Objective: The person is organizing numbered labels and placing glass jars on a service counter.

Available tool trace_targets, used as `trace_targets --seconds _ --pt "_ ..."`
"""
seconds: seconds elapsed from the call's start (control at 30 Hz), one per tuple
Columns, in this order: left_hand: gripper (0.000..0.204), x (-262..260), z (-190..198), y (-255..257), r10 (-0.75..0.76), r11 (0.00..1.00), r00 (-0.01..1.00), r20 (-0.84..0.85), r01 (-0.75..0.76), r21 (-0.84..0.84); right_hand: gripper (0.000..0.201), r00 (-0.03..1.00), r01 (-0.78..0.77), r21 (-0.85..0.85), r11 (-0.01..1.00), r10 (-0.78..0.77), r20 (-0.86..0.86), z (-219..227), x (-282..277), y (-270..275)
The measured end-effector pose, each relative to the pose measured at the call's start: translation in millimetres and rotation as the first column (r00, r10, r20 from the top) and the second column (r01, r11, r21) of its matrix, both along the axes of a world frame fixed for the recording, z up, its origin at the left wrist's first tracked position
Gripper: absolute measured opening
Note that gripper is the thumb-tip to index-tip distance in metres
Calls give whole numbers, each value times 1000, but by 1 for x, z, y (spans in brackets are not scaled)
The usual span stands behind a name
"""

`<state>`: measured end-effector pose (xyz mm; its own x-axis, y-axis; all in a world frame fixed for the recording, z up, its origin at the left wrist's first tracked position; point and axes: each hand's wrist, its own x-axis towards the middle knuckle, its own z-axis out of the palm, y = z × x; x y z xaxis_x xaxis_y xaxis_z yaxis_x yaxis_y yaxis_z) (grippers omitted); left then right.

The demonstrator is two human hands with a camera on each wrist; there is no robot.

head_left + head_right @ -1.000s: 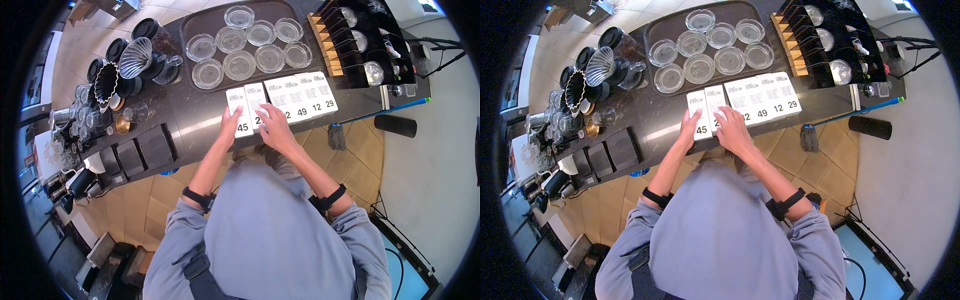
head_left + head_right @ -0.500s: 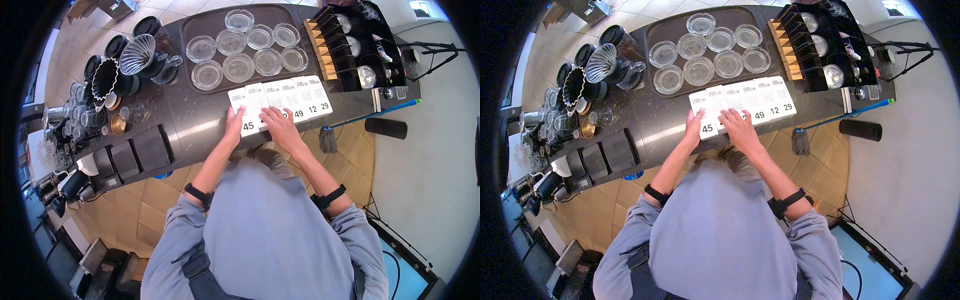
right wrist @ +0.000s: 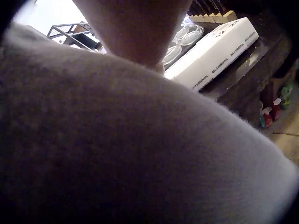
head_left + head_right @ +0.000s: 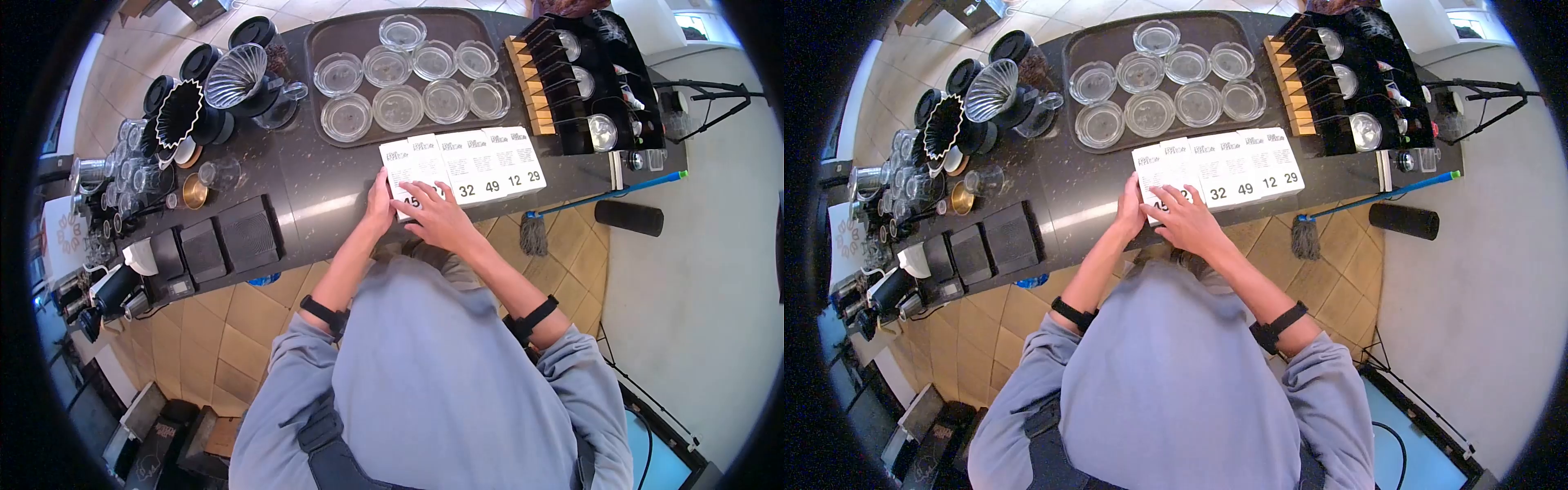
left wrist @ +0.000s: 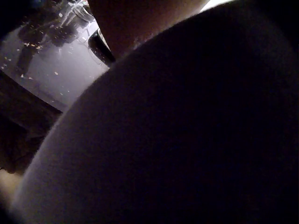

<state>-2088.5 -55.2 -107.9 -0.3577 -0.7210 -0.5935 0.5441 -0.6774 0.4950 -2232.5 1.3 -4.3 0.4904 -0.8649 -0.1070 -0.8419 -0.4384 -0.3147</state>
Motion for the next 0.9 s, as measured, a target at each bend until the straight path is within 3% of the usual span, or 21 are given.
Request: trace_targets --seconds 0.27,0.37,0.5,0.9 --pt "48 2 19 -1 -58 998 998 35 58 7 49 999 35 -106 994 -38 -22 -2 -1 2" --pt "44 -1 21 -2 -46 997 997 60 50 -58 49 997 63 -113 992 -67 -30 -3 -2 2" --pt "41 0 12 -3 -50 997 998 35 52 -58 49 996 86 -112 990 -87 -9 -6 -7 5" --pt "36 -1 11 -3 -98 991 981 166 111 -71 53 985 170 -108 979 -171 1 -2 -29 9"
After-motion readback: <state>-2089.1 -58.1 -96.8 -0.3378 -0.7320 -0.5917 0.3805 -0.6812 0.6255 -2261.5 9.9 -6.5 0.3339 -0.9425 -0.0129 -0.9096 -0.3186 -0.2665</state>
